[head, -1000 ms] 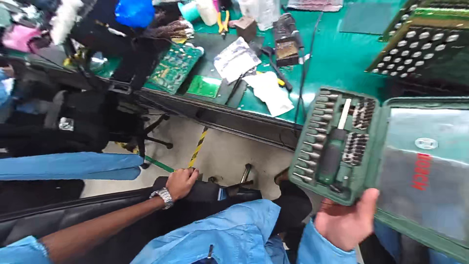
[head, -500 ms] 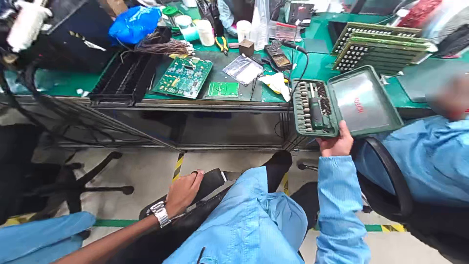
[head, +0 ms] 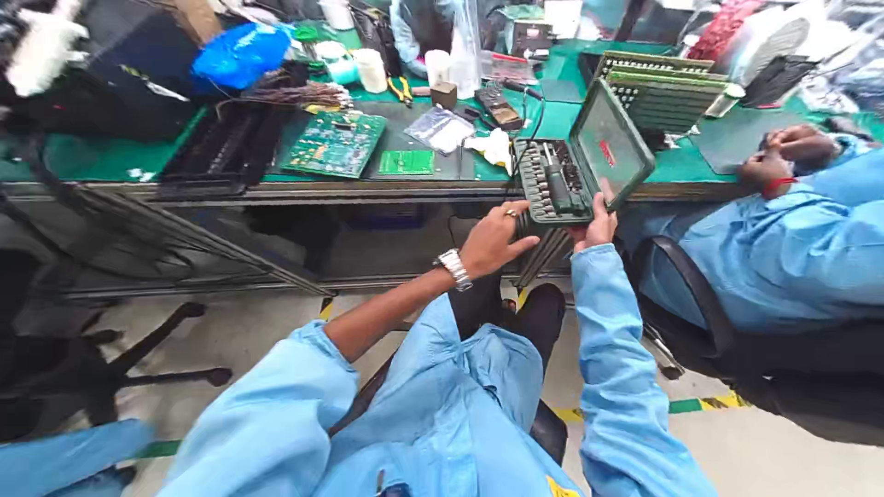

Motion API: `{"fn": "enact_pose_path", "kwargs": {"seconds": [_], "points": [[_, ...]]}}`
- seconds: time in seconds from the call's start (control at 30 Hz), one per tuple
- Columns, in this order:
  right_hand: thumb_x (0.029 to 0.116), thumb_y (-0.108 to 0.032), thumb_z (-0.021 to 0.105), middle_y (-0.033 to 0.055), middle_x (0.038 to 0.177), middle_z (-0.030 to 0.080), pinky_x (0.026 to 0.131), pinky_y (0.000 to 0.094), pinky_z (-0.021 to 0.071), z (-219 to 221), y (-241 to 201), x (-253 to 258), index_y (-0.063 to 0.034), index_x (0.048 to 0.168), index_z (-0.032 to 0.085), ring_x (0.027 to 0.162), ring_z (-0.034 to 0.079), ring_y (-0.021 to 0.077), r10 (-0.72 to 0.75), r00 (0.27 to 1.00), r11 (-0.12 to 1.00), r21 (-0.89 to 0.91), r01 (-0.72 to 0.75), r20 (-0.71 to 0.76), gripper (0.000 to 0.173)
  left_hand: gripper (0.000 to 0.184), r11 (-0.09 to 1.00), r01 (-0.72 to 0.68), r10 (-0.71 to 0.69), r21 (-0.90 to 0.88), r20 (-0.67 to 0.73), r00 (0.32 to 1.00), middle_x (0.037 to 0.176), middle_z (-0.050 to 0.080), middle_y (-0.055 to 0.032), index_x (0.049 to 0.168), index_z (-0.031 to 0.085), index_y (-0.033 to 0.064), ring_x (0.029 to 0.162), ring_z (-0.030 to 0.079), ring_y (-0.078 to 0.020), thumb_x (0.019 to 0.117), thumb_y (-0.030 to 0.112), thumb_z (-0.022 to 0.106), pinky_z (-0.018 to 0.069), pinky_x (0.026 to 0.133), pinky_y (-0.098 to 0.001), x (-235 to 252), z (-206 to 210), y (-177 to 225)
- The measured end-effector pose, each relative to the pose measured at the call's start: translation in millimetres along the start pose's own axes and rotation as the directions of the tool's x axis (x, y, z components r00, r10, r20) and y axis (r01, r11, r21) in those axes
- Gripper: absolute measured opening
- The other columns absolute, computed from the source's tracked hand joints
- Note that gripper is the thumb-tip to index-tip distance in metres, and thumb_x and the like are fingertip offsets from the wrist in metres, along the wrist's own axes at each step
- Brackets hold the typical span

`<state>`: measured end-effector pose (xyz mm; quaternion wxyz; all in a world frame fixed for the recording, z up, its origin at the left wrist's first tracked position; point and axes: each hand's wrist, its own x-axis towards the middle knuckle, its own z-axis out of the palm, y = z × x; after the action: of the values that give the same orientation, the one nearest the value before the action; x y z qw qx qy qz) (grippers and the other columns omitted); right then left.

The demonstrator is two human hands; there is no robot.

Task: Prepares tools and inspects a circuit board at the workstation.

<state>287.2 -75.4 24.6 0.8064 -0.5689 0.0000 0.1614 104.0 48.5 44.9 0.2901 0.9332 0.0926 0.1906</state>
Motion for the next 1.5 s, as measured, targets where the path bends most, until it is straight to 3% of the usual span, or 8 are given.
{"fn": "enact_pose_path", "kwargs": {"seconds": [0.4,0.53,0.63,1.03,1.23,1.3,1.4,1.5], "points": [[0.103,-0.043,0.06,0.0137,0.119,0.068,0.077,0.0456,0.0644,-18.1,-22.3,41.2,-0.0078,0.138,0.055,0.098,0.072,0.025,-0.137,0.99,0.955,-0.263,0.14,0.03,0.05,0.043,0.921,-0.178,0.243,0.347,-0.153,0.958,0.133,0.062,-0.0198,0.133,0.067,0.0124,0.125,0.059,-0.0359,0.1045,0.042,0.055,0.052,0.1,-0.0474,54.2,43.0,-9.3],[0.1028,-0.029,0.063,0.0136,0.129,0.067,0.093,0.0393,0.061,-41.9,-46.4,61.2,0.0044,0.14,0.053,0.112,0.069,0.0197,-0.605,0.738,0.603,-0.433,0.67,0.299,0.051,0.041,0.923,-0.237,0.295,0.302,-0.164,0.941,0.135,0.061,-0.0195,0.132,0.068,0.0144,0.131,0.055,-0.0359,0.1042,0.042,0.055,0.0484,0.105,-0.0482,70.2,42.0,-32.6],[0.1042,-0.022,0.061,0.0152,0.125,0.069,0.09,0.0443,0.0628,-56.5,-71.6,70.3,0.0073,0.133,0.052,0.109,0.072,0.0258,-0.691,0.624,0.45,-0.458,0.766,0.365,0.042,0.04,0.91,-0.343,0.389,0.233,-0.197,0.9,0.135,0.061,-0.0198,0.127,0.071,0.0128,0.132,0.054,-0.0368,0.1029,0.042,0.059,0.0466,0.108,-0.0499,81.0,42.4,-54.0],[0.101,-0.013,0.057,0.0145,0.129,0.066,0.074,0.0513,0.0665,-60.8,-76.0,92.3,-0.0054,0.147,0.045,0.1,0.074,0.0346,-0.497,0.867,0.79,-0.396,0.467,0.03,0.048,0.045,0.758,-0.615,0.651,0.217,-0.21,0.729,0.134,0.066,-0.015,0.128,0.064,0.0085,0.133,0.057,-0.0273,0.0987,0.043,0.067,0.0398,0.116,-0.0464,107.9,48.2,-89.4],[0.1009,-0.017,0.059,0.0067,0.122,0.066,0.075,0.0426,0.0655,-69.2,-72.7,93.0,-0.0088,0.14,0.054,0.097,0.072,0.0217,-0.446,0.889,0.811,-0.467,0.352,-0.105,0.04,0.044,0.74,-0.628,0.668,0.241,-0.153,0.728,0.133,0.066,-0.0147,0.128,0.064,0.0089,0.133,0.057,-0.0284,0.0995,0.042,0.065,0.0401,0.116,-0.0472,110.6,39.7,-91.5],[0.0994,-0.024,0.062,0.0049,0.129,0.065,0.086,0.0345,0.0607,-72.8,-74.1,92.9,-0.0082,0.138,0.057,0.11,0.067,0.0138,-0.504,0.862,0.676,-0.646,0.354,-0.055,0.042,0.042,0.741,-0.626,0.665,0.244,-0.141,0.733,0.132,0.066,-0.0146,0.127,0.065,0.0091,0.132,0.057,-0.0285,0.1003,0.042,0.064,0.0401,0.115,-0.0479,110.6,37.7,-89.3],[0.0973,-0.043,0.063,0.018,0.147,0.053,0.114,0.045,0.0409,-61.3,-82.0,75.5,-0.0069,0.139,0.06,0.14,0.047,0.028,-0.665,0.714,0.111,-0.916,0.385,0.22,0.056,0.04,0.742,-0.619,0.663,0.258,-0.142,0.735,0.129,0.068,-0.013,0.124,0.066,0.0099,0.131,0.059,-0.0271,0.101,0.042,0.063,0.0416,0.114,-0.0479,110.5,37.0,-86.7],[0.0962,-0.045,0.066,0.0146,0.132,0.065,0.111,0.0547,0.042,-18.3,-83.8,40.1,-0.0118,0.128,0.069,0.131,0.055,0.0346,-0.607,0.655,-0.119,-0.866,0.486,0.45,0.047,0.039,0.732,-0.619,0.671,0.286,-0.145,0.727,0.127,0.069,-0.0121,0.123,0.066,0.0106,0.129,0.06,-0.0261,0.1016,0.043,0.061,0.0431,0.112,-0.047,111.7,38.1,-84.4]]}}
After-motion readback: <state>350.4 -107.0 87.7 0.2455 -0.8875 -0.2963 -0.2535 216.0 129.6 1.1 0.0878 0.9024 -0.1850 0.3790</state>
